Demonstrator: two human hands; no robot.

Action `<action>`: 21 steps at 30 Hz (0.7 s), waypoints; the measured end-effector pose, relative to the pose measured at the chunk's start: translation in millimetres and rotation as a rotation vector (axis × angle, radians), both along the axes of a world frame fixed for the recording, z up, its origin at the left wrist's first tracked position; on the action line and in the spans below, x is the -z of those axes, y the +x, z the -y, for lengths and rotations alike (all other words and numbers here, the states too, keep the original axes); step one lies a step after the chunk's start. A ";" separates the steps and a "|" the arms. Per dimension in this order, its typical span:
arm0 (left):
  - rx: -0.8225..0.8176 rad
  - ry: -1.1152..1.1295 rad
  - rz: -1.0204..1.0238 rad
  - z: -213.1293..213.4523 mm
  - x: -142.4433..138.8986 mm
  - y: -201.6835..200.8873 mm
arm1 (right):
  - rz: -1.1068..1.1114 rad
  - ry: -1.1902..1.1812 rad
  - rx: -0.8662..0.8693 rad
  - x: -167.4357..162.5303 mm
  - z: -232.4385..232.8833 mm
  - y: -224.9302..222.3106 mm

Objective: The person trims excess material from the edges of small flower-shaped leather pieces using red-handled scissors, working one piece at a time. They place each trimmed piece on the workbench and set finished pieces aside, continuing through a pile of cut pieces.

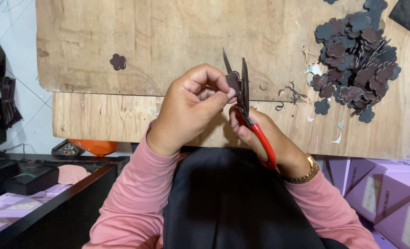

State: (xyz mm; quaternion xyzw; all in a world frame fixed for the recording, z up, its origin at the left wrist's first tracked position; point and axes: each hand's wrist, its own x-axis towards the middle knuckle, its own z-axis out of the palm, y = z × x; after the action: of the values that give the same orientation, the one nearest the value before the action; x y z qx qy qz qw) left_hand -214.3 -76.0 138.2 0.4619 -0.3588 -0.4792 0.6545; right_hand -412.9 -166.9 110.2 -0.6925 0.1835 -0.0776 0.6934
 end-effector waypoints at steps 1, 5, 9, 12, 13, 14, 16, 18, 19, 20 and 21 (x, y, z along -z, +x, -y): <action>0.012 -0.024 -0.010 -0.4 -0.8 0.4 | 0.006 0.011 -0.001 -1.5 -0.1 0.6; -0.022 -0.008 0.125 -1.5 -6.5 1.3 | 0.070 0.103 -0.030 -9.1 -1.5 1.6; -0.047 0.015 0.180 2.4 -15.5 1.0 | 0.098 0.089 -0.022 -16.4 0.0 3.2; -0.049 0.002 0.200 7.2 -23.0 0.2 | 0.105 0.064 -0.014 -20.9 3.8 6.6; -0.049 -0.009 0.207 9.4 -25.6 1.4 | 0.101 0.055 -0.007 -22.9 4.7 7.7; -0.045 -0.003 0.202 11.2 -27.7 2.1 | 0.096 0.047 0.002 -24.3 4.9 8.4; -0.033 0.014 0.187 14.4 -30.8 1.5 | 0.105 0.078 0.023 -26.3 3.6 9.5; -0.039 0.048 0.218 16.7 -33.1 2.6 | 0.099 0.095 0.040 -26.6 3.6 10.4; -0.042 0.064 0.234 17.5 -33.9 3.4 | 0.089 0.095 0.046 -26.0 4.2 10.6; -0.044 0.082 0.261 17.9 -34.6 4.2 | 0.078 0.096 0.052 -25.0 5.1 10.7; -0.048 0.100 0.288 17.7 -35.2 4.8 | 0.072 0.048 0.051 -23.8 6.4 10.1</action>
State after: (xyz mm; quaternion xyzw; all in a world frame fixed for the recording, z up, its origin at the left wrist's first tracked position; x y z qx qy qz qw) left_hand -209.5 -93.7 173.4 0.5663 -0.4135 -0.4096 0.5836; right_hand -402.8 -173.3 134.0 -0.6676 0.1778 -0.1157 0.7136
